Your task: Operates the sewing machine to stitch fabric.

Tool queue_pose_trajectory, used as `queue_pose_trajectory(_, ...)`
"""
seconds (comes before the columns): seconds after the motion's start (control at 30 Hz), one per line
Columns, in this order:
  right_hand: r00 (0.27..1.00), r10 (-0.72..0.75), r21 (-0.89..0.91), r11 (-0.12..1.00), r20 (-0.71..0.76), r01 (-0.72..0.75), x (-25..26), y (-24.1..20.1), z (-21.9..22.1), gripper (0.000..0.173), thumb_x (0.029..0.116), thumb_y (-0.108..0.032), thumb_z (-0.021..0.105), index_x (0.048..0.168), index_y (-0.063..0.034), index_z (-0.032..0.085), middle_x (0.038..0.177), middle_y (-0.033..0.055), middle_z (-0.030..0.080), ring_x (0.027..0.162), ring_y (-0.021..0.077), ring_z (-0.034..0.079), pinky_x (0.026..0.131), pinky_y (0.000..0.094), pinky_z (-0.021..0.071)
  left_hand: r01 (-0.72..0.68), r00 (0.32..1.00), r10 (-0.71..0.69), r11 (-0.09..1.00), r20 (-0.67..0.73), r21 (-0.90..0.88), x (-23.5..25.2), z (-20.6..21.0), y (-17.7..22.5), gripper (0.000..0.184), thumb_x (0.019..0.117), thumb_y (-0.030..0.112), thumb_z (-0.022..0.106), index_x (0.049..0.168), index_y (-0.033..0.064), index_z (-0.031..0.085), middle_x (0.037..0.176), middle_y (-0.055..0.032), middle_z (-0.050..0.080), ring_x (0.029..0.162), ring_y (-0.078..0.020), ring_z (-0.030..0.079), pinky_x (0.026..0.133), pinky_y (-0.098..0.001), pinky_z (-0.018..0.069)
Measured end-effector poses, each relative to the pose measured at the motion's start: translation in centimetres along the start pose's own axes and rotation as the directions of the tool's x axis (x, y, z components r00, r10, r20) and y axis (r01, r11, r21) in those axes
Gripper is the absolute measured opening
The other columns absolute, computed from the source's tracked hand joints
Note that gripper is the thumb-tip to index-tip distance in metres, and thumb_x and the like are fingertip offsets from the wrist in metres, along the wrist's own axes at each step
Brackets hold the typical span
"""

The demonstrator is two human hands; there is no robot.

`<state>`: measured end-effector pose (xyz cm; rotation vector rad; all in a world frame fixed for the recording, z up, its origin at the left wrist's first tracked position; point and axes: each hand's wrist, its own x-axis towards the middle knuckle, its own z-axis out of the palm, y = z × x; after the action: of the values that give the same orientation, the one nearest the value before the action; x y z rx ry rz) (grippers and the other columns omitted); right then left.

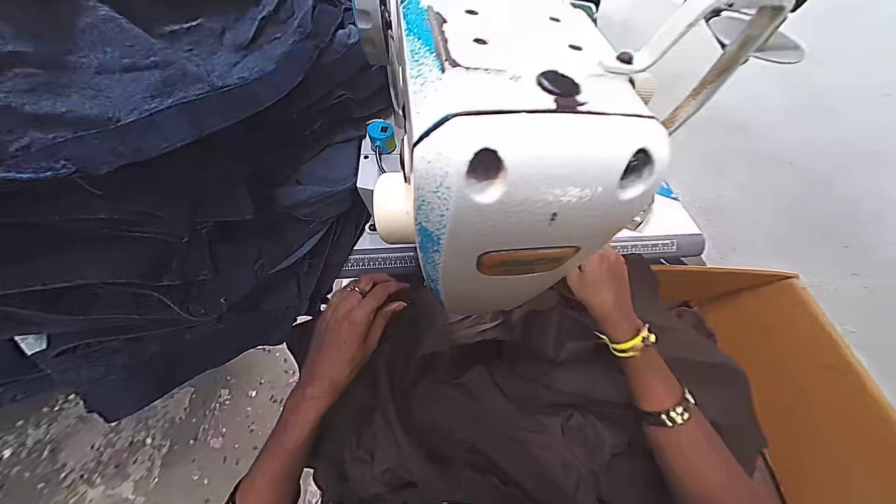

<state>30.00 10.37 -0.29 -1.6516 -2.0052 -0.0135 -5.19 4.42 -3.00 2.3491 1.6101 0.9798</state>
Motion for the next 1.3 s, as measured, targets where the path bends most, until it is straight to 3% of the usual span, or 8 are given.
queue_pose_trajectory(0.1,0.998,-0.058,-0.070,0.996,-0.027,0.056,1.7,0.3,1.7,0.023,0.0982,-0.012,0.064,0.112,0.0031,0.074,0.104,0.0273,0.068,0.100,0.0480,0.066,0.080,0.0609,0.0526,0.189,0.979,-0.141,0.900,0.147,-0.393,0.5,1.1,2.4,0.053,0.1069,0.040,0.044,0.140,0.0008,0.056,0.135,-0.0124,0.063,0.126,-0.0148,0.059,0.108,-0.0360,0.0461)
queue_pose_trajectory(0.3,0.987,-0.135,-0.145,0.982,-0.085,0.122,2.9,1.9,4.7,0.023,0.0977,-0.021,0.066,0.105,-0.0006,0.073,0.105,0.0229,0.067,0.100,0.0437,0.066,0.081,0.0540,0.0543,0.454,0.888,-0.405,0.709,0.216,-0.539,1.8,2.4,5.6,0.050,0.1028,0.027,0.050,0.145,-0.0004,0.046,0.117,-0.0097,0.062,0.096,-0.0064,0.062,0.084,-0.0235,0.0518)
queue_pose_trajectory(0.5,0.982,0.112,0.276,0.959,-0.155,-0.066,0.6,0.8,1.2,0.019,0.0969,-0.009,0.063,0.105,0.0069,0.071,0.092,0.0211,0.071,0.077,0.0257,0.068,0.072,0.0398,0.0554,0.452,0.874,-0.455,0.636,0.169,-0.626,1.8,3.2,5.9,0.053,0.0997,0.023,0.056,0.144,-0.0030,0.043,0.101,-0.0021,0.059,0.077,0.0023,0.056,0.070,-0.0138,0.0482)
queue_pose_trajectory(0.63,0.984,0.168,0.397,0.901,0.056,-0.176,0.6,-0.7,-1.0,0.021,0.0970,-0.011,0.064,0.113,0.0023,0.071,0.100,0.0117,0.072,0.086,0.0056,0.065,0.081,0.0224,0.0525,0.457,0.862,-0.484,0.608,0.154,-0.650,2.3,3.0,5.8,0.045,0.0963,0.016,0.060,0.134,-0.0060,0.047,0.096,-0.0006,0.057,0.075,0.0040,0.054,0.070,-0.0128,0.0468)
queue_pose_trajectory(0.77,0.979,-0.115,0.267,0.951,-0.166,0.157,0.3,-3.6,-1.0,0.019,0.0935,-0.017,0.067,0.091,0.0018,0.071,0.082,0.0125,0.070,0.075,0.0155,0.066,0.071,0.0306,0.0523,0.430,0.894,-0.432,0.747,0.121,-0.507,1.9,2.5,5.8,0.020,0.0973,0.022,0.059,0.094,0.0027,0.060,0.072,0.0043,0.053,0.065,0.0024,0.050,0.063,-0.0181,0.0422)
queue_pose_trajectory(0.97,0.676,-0.684,0.032,0.696,-0.274,0.717,-1.6,-8.8,0.8,0.026,0.1029,-0.021,0.054,0.083,-0.0122,0.067,0.070,0.0049,0.065,0.072,0.0194,0.064,0.069,0.0301,0.0501,0.238,0.965,-0.153,0.856,0.214,-0.460,-0.9,-0.7,8.3,0.037,0.1011,0.033,0.056,0.070,0.0146,0.055,0.055,0.0085,0.041,0.047,0.0012,0.037,0.045,-0.0176,0.0295)
queue_pose_trajectory(1.07,0.707,-0.659,-0.014,0.734,-0.258,0.679,-1.1,-9.6,1.0,0.022,0.0952,-0.017,0.059,0.076,-0.0120,0.069,0.074,0.0068,0.072,0.076,0.0198,0.070,0.073,0.0307,0.0540,0.179,0.982,-0.132,0.883,0.136,-0.434,-0.9,-0.9,7.9,0.031,0.1008,0.038,0.060,0.084,0.0130,0.067,0.062,0.0083,0.053,0.053,0.0038,0.045,0.050,-0.0147,0.0361)
queue_pose_trajectory(1.3,0.898,-0.432,0.718,0.649,0.078,0.250,-3.4,-8.3,0.6,0.034,0.1009,-0.032,0.064,0.112,-0.0004,0.062,0.092,0.0032,0.071,0.091,0.0051,0.064,0.089,0.0244,0.0501,0.199,0.977,-0.211,0.867,0.025,-0.457,-2.4,-4.7,3.2,0.029,0.0991,0.039,0.064,0.091,0.0130,0.076,0.085,0.0112,0.073,0.078,0.0111,0.063,0.073,-0.0104,0.0525)
